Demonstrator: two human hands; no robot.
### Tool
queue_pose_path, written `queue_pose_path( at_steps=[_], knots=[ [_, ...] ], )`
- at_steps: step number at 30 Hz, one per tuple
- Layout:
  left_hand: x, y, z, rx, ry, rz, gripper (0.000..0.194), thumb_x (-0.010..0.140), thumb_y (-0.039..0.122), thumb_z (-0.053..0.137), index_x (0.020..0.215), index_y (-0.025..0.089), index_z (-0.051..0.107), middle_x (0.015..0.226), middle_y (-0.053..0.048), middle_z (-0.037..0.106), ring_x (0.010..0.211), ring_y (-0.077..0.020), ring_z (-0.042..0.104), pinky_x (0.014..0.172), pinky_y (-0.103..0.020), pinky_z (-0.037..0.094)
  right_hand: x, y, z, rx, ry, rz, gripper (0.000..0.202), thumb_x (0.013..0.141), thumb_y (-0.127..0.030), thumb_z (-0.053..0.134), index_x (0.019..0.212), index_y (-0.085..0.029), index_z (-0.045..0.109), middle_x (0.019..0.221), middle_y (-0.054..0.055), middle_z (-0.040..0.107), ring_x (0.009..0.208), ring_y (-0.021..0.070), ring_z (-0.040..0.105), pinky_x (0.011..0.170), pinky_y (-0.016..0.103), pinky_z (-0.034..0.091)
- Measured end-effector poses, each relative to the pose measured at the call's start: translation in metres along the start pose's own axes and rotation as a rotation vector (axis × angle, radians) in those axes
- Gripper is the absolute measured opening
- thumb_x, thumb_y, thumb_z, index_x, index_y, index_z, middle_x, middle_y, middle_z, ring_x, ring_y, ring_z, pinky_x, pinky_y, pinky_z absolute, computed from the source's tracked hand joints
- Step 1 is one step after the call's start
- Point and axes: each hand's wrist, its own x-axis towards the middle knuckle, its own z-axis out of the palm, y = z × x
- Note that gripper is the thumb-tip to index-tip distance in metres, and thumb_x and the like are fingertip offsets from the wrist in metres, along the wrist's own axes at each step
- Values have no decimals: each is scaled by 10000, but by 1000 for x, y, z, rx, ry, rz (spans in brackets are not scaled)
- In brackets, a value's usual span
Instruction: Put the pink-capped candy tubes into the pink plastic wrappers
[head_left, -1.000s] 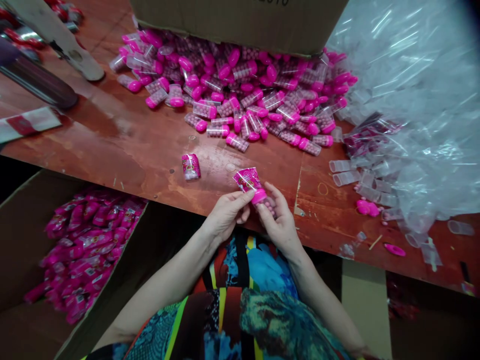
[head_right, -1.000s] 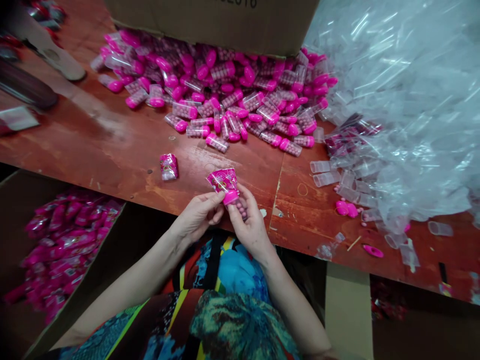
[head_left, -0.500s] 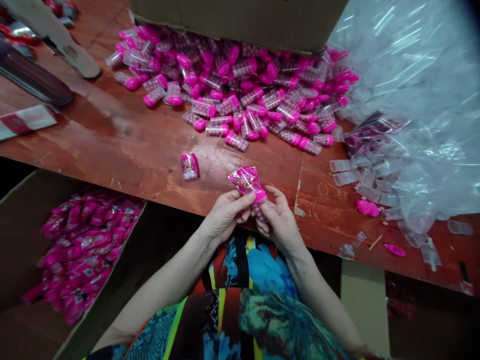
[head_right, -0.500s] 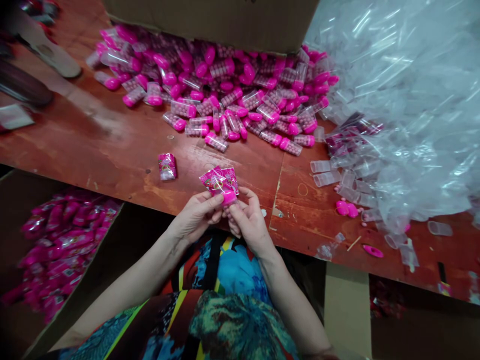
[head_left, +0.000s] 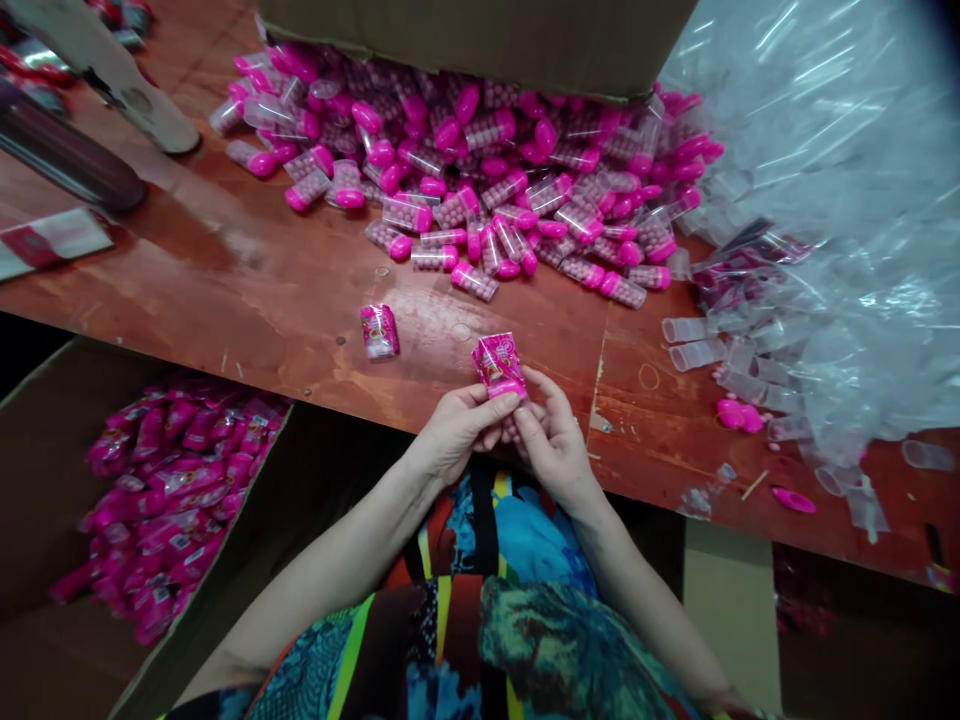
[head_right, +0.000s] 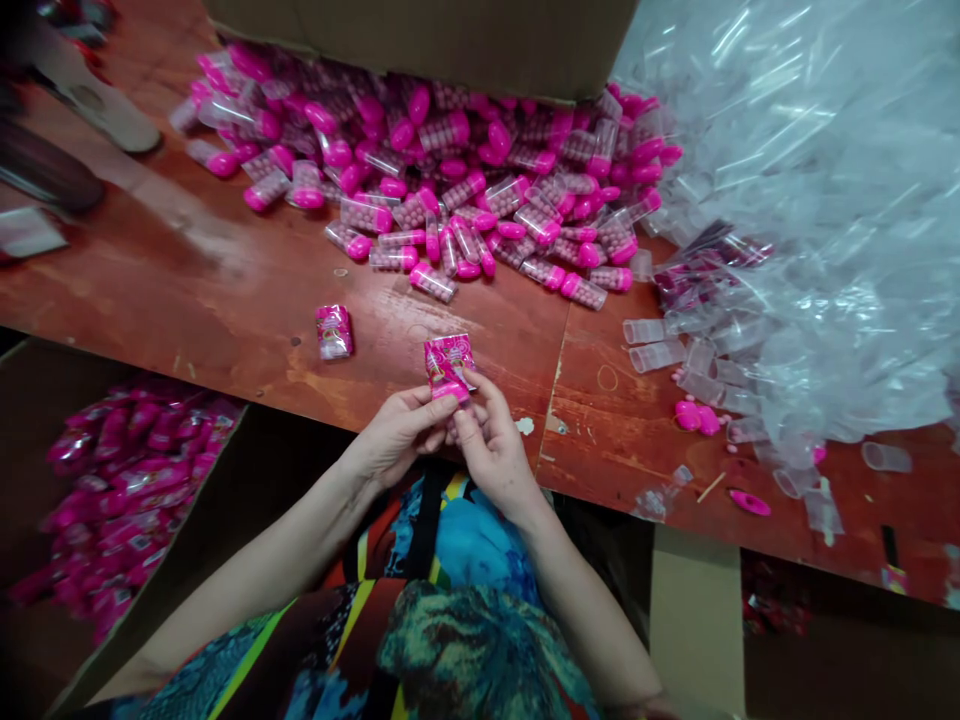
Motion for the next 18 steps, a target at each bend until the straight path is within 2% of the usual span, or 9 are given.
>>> queue_pose_path(
  at_steps=[5,10,12,14,16,18],
  knots=[
    [-3,4,2,18,12,18,332,837,425,832,748,120,735,605,-37,620,452,-44,436,436,-196,226,2,0,5,50,87,5,402,1015,-453,635,1390,-326,559,797,-27,616,662,146,586,625,308,517],
    [-4,-2,4,16,101,70,364,830,468,843,733,143,712,493,9,534,411,-49,373,435,-214,197,1,2,3,-192,123,-78,415,1009,-416,649,1404,-319,565,947,20,678,761,173,633,702,351,547],
    [-4,-5,5,16,130,70,369,816,466,860,729,141,708,484,12,527,409,-49,365,434,-217,192,2,2,2,-173,137,-64,430,999,-442,662,1396,-314,559,923,19,669,743,175,632,667,342,542],
    [-4,-7,6,9,129,67,392,816,471,862,696,138,693,499,-3,546,424,-54,396,438,-216,211,3,-1,2,-24,94,34,461,994,-502,657,1394,-313,527,805,-15,620,630,156,587,545,293,483],
    [-4,-7,7,4,115,59,418,824,477,854,657,141,670,505,-13,554,432,-58,418,442,-217,228,5,-5,1,116,22,145,505,985,-558,654,1400,-319,492,719,-53,557,509,125,488,434,242,356],
    [-5,-6,6,12,91,49,424,836,478,842,644,145,664,491,-12,543,429,-60,417,444,-217,233,6,-8,0,155,-15,178,515,972,-575,672,1384,-321,494,704,-65,540,475,109,434,408,229,291]
  ],
)
